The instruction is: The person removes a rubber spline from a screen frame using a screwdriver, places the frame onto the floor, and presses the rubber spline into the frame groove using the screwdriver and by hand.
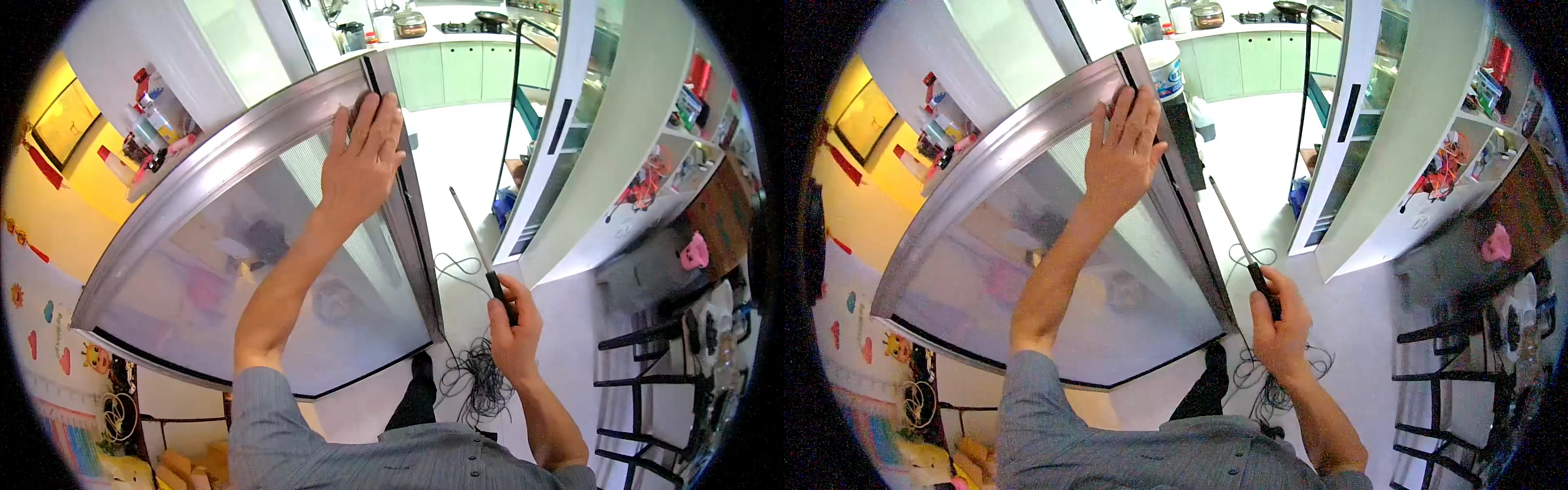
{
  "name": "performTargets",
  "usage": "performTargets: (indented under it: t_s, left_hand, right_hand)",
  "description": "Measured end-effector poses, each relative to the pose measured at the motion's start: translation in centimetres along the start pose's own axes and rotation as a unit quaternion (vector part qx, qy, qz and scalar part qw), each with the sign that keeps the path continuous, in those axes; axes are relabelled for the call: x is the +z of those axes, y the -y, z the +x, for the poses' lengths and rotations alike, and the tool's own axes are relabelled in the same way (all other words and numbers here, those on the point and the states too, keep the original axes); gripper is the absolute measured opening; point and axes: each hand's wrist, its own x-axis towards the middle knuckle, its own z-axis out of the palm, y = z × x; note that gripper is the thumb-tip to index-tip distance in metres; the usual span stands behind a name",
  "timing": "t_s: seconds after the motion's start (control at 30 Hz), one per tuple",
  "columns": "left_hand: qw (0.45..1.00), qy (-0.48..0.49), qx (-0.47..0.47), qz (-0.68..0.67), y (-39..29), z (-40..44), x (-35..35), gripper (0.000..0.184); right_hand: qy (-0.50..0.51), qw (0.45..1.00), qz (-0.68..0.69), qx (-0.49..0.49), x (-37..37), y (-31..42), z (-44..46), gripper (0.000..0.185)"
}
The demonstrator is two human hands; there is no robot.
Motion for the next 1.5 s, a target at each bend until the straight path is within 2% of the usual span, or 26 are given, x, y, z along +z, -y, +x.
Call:
performTargets:
  t_s: [0.07,0.27,0.4,0.47,0.5,0.53,0.57,0.6,0.63,0.7,0.77,0.87,0.9,0.97,1.07,1.17,1.5]
  left_hand:
    - [0.999,0.011,0.052,0.011,1.0,-0.5,0.5,0.07]
    - [0.998,0.034,0.049,-0.013,1.1,-1.3,0.0,0.074]
    - [0.999,0.012,0.034,-0.019,-0.4,-2.3,-0.8,0.065]
    - [0.976,-0.033,-0.119,-0.18,-3.0,-5.6,-1.1,0.048]
    - [0.915,0.05,-0.234,-0.325,-4.7,-6.8,-1.8,0.041]
    - [0.813,0.132,-0.338,-0.456,-6.2,-7.6,-2.2,0.036]
    - [0.698,0.185,-0.399,-0.565,-7.3,-8.6,-1.4,0.034]
    - [0.56,0.233,-0.45,-0.655,-8.3,-9.6,-0.5,0.034]
    - [0.556,0.235,-0.453,-0.656,-9.1,-9.7,0.0,0.034]
    - [0.394,0.13,-0.478,-0.774,-10.3,-9.4,1.1,0.033]
    - [0.371,0.113,-0.479,-0.787,-10.7,-9.3,1.9,0.031]
    - [0.297,0.073,-0.493,-0.814,-10.9,-8.5,2.4,0.028]
    - [0.295,0.074,-0.495,-0.814,-11.1,-8.5,2.6,0.028]
    - [0.332,0.07,-0.509,-0.791,-11.4,-8.5,3.2,0.029]
    - [0.357,0.064,-0.497,-0.789,-11.5,-8.4,3.2,0.031]
    - [0.367,0.052,-0.485,-0.792,-11.5,-8.5,3.5,0.036]
    - [0.352,0.058,-0.508,-0.784,-11.2,-8.1,3.4,0.037]
  right_hand:
    - [-0.01,1.0,0.007,-0.009,0.3,-0.4,0.6,0.029]
    - [0.02,1.0,-0.016,-0.014,0.4,-1.1,0.3,0.029]
    - [0.03,1.0,-0.003,-0.007,0.8,-0.8,0.6,0.028]
    - [0.039,0.999,-0.001,-0.006,1.2,-0.7,0.8,0.028]
    - [0.038,0.999,-0.006,-0.026,1.5,-0.8,0.9,0.03]
    - [0.037,0.998,-0.011,-0.046,1.9,-0.9,1.0,0.031]
    - [0.038,0.998,-0.014,-0.042,2.1,-0.8,1.2,0.031]
    - [0.041,0.997,-0.03,-0.061,2.3,-0.5,1.1,0.031]
    - [0.044,0.995,-0.046,-0.081,2.5,-0.5,1.2,0.032]
    - [0.051,0.99,-0.069,-0.109,2.7,-0.8,1.4,0.032]
    - [0.058,0.985,-0.093,-0.134,2.8,-0.8,1.4,0.032]
    - [0.078,0.983,-0.116,-0.119,2.7,-0.3,1.6,0.034]
    - [0.076,0.983,-0.12,-0.114,2.7,0.0,1.6,0.034]
    - [0.075,0.983,-0.126,-0.111,2.5,0.2,2.0,0.034]
    - [0.072,0.982,-0.132,-0.112,2.3,0.1,2.1,0.034]
    - [0.059,0.979,-0.123,-0.149,2.3,-0.1,2.5,0.032]
    - [0.07,0.978,-0.129,-0.149,2.1,0.0,3.2,0.033]
